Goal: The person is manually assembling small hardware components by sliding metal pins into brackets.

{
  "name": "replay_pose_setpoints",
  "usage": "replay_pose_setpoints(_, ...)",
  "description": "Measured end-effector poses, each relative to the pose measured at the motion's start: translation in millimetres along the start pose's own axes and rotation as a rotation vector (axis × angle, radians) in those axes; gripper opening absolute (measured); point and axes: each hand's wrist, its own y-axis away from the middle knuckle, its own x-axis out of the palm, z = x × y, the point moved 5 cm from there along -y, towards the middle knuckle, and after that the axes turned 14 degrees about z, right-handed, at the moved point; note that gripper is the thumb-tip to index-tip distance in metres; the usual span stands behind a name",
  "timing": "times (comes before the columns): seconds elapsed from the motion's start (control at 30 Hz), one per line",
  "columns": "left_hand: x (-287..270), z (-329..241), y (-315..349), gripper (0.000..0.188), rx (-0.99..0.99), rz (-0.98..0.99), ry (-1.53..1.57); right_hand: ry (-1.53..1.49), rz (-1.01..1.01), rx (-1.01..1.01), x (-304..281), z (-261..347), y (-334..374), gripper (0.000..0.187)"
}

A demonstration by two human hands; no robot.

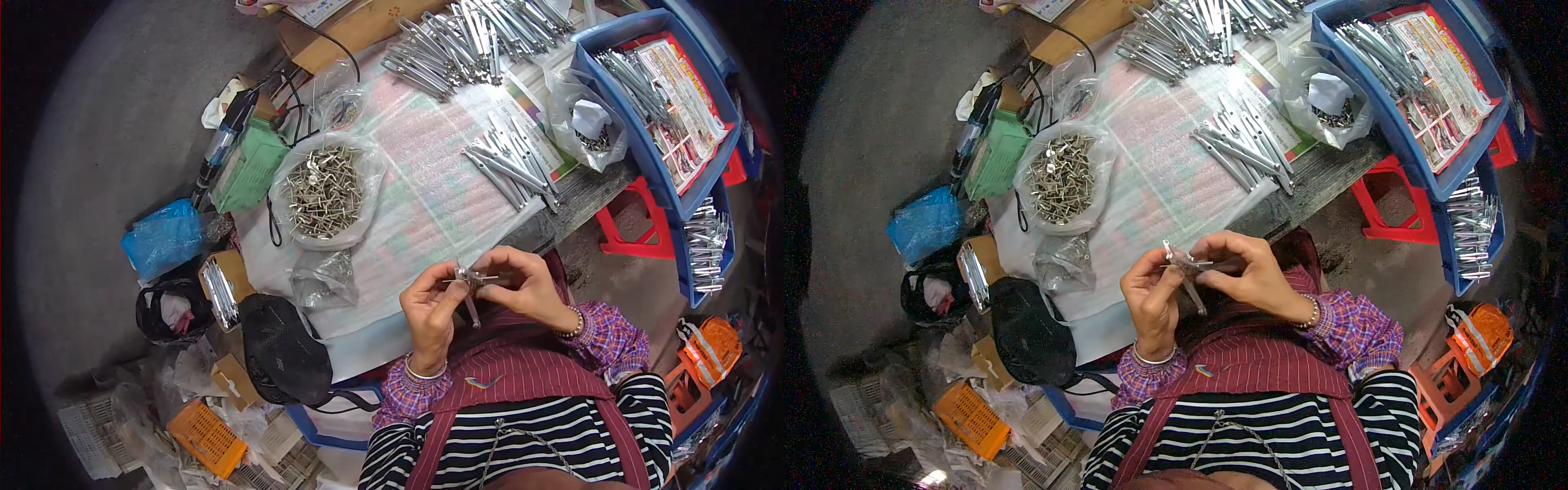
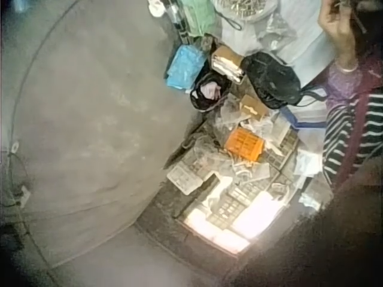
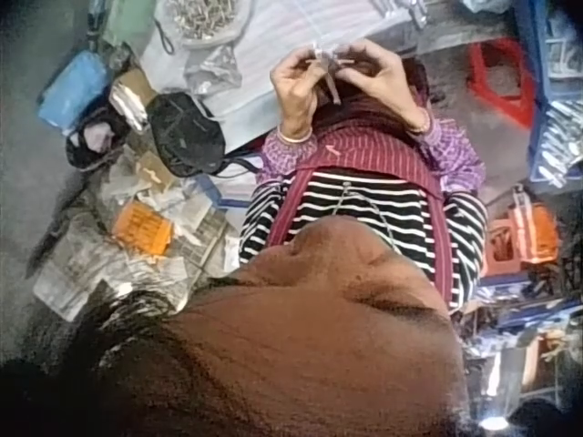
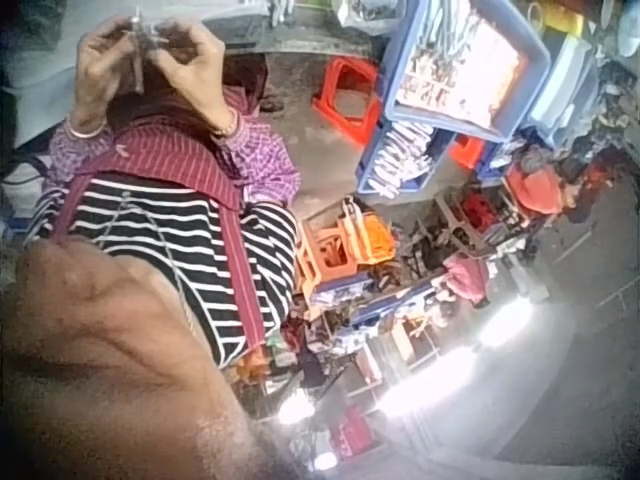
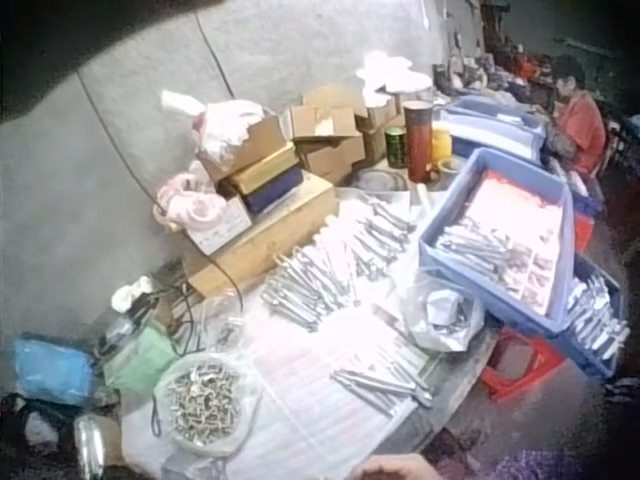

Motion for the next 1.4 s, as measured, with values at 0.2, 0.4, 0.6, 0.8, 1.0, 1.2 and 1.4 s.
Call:
replay_pose_setpoints(0.2, -1, -15, 10, 0.018, -0.181, 0.200, 0.103, 0.872, 0.021, -0.434, -4, 47, 9, 0.027)
replay_pose_setpoints(0.4, 2, -15, 17, 0.015, -0.158, 0.194, -0.169, 0.806, -0.165, -0.481, -6, 75, -10, 0.049)
replay_pose_setpoints(0.6, -7, -15, 14, 0.014, 0.044, 0.042, -0.417, 0.367, 0.055, -0.109, 6, 53, -8, 0.069)
replay_pose_setpoints(0.8, -12, -15, 12, 0.013, 0.154, -0.064, -0.418, 0.102, 0.119, 0.041, 23, 5, 5, 0.068)
replay_pose_setpoints(1.0, -13, -15, 15, 0.016, 0.126, -0.045, -0.310, 0.042, 0.164, 0.098, 25, -16, 10, 0.049)
replay_pose_setpoints(1.2, 2, -23, 19, 0.015, 0.152, -0.021, -0.311, 0.632, 0.009, -0.322, 25, 2, 13, 0.023)
replay_pose_setpoints(1.4, 1, -20, 20, 0.013, -0.204, 0.210, -0.030, 1.053, -0.035, -0.658, 6, 40, 6, 0.026)
